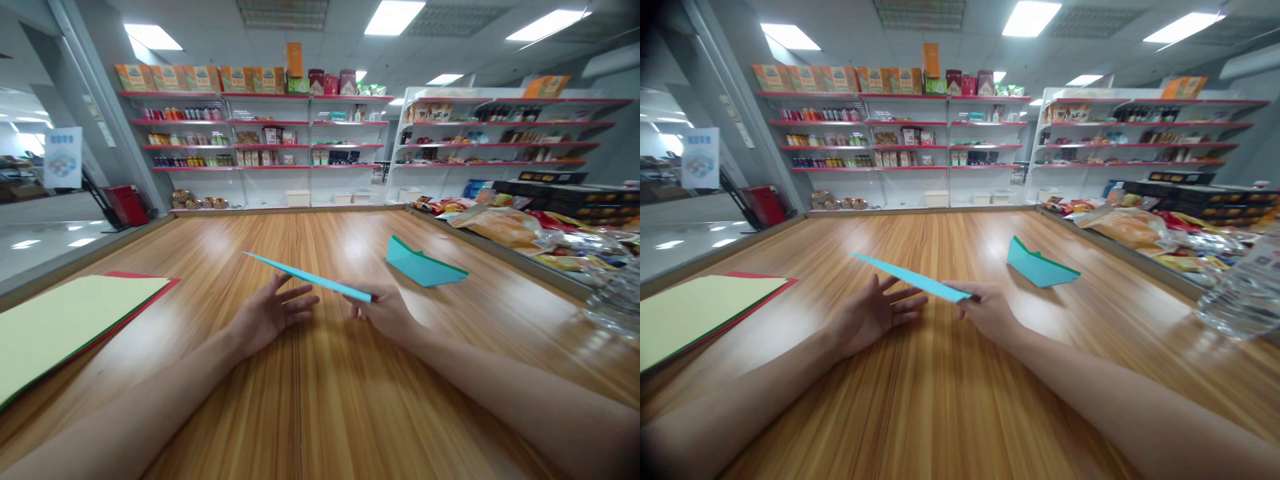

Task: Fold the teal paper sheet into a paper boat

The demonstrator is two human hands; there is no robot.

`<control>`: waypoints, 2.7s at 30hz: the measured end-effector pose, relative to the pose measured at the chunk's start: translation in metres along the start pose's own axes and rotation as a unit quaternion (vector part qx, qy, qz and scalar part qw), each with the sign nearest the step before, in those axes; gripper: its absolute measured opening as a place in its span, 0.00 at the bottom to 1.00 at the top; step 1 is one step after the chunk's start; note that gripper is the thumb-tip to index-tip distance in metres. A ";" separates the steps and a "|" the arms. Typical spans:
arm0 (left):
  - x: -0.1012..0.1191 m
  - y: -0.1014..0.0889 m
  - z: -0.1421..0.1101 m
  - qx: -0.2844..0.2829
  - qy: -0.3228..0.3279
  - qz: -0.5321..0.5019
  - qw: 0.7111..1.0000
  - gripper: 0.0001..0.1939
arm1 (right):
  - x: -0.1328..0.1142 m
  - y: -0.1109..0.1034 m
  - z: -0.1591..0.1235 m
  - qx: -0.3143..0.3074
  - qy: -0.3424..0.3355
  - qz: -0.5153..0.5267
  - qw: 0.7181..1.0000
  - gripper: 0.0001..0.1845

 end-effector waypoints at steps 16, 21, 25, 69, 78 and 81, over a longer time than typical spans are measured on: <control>-0.013 0.004 -0.012 0.022 -0.180 -0.025 0.983 0.28 | -0.055 0.033 -0.019 -0.119 -0.235 -0.197 0.944 0.17; -0.015 0.006 -0.011 0.043 -0.182 -0.019 0.982 0.25 | -0.054 0.032 -0.018 -0.111 -0.233 -0.213 0.942 0.16; -0.014 0.004 -0.010 0.054 -0.167 -0.038 0.984 0.25 | -0.051 0.031 -0.020 -0.117 -0.222 -0.221 0.942 0.20; 0.000 0.025 -0.013 0.098 0.244 0.646 0.716 0.37 | -0.038 -0.003 -0.015 0.101 -0.119 -0.118 0.981 0.15; 0.014 -0.025 0.001 0.239 0.172 0.362 0.885 0.11 | -0.036 0.016 -0.014 -0.058 -0.270 -0.289 0.917 0.23; 0.032 -0.061 -0.002 0.345 0.179 0.251 0.886 0.12 | -0.026 0.025 -0.014 -0.123 -0.260 -0.329 0.900 0.20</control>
Point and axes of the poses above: each hand's wrist, its own z-axis towards the middle knuckle, its own y-axis out of the palm, x = y × z, the point moved 6 cm from there along z, towards the middle knuckle, and after that the axes turned 5 degrees about -y, right-handed, at the moved point
